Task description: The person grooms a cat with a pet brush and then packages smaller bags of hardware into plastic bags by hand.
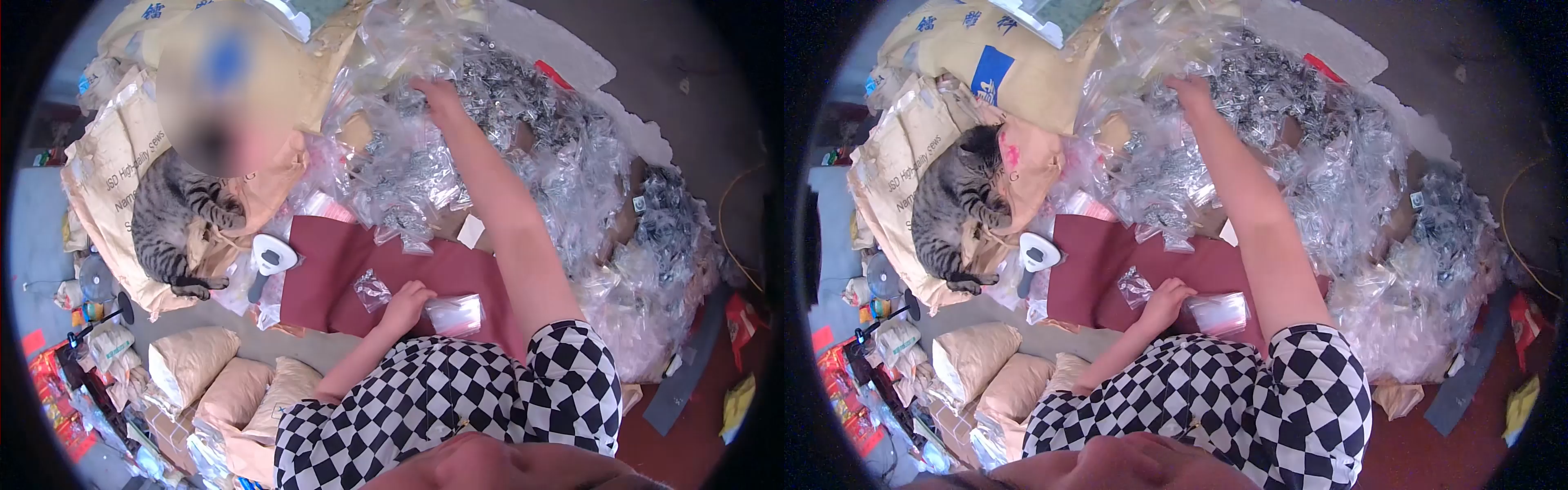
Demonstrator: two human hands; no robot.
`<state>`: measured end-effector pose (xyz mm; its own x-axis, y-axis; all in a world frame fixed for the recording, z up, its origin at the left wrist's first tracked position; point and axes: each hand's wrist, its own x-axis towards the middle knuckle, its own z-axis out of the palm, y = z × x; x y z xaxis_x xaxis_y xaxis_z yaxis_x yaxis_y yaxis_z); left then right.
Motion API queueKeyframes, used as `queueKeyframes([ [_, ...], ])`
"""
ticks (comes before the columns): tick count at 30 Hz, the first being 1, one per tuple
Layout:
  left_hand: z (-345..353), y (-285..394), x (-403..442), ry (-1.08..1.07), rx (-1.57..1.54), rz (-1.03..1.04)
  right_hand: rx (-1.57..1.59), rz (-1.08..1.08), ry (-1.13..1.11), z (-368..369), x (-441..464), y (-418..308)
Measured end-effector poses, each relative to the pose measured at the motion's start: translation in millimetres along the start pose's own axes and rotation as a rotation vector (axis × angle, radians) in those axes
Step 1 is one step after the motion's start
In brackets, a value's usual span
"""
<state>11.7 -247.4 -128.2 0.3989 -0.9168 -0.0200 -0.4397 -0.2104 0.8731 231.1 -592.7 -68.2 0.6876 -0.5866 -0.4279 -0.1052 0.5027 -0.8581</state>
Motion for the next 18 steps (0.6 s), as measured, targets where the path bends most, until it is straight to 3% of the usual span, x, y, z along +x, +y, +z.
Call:
queueKeyframes([
  [2, 0, -6, -2, 0.046, -0.010, -0.019, -0.296, -0.119, 0.032, -5, -2, 2],
  [5, -20, 10, 2, 0.160, -0.136, -0.162, -0.132, -0.042, 0.042, -21, -77, -24],
  [7, -25, 10, 0, 0.165, -0.197, -0.256, -0.186, -0.128, -0.072, -67, -110, -18],
  [9, -32, 9, 4, 0.242, -0.128, -0.371, -0.436, -0.301, 0.024, -116, -157, -4],
  [11, -38, 15, 14, 0.400, -0.225, -0.210, -0.976, -0.523, 0.026, -161, -214, 7],
  [12, -42, 17, 15, 0.381, -0.174, -0.196, -0.971, -0.499, 0.050, -168, -248, 14],
  [14, -44, 12, 11, 0.343, -0.078, -0.168, -1.370, -0.180, -0.037, -177, -308, 23],
  [15, -47, 16, 7, 0.318, -0.079, -0.169, -1.360, -0.160, -0.021, -185, -329, 35],
  [17, -56, 29, 4, 0.182, 0.009, -0.247, -1.397, -0.195, -0.302, -207, -360, 69],
  [18, -50, 19, -1, 0.194, 0.070, -0.238, -1.393, -0.189, -0.285, -216, -368, 83],
])
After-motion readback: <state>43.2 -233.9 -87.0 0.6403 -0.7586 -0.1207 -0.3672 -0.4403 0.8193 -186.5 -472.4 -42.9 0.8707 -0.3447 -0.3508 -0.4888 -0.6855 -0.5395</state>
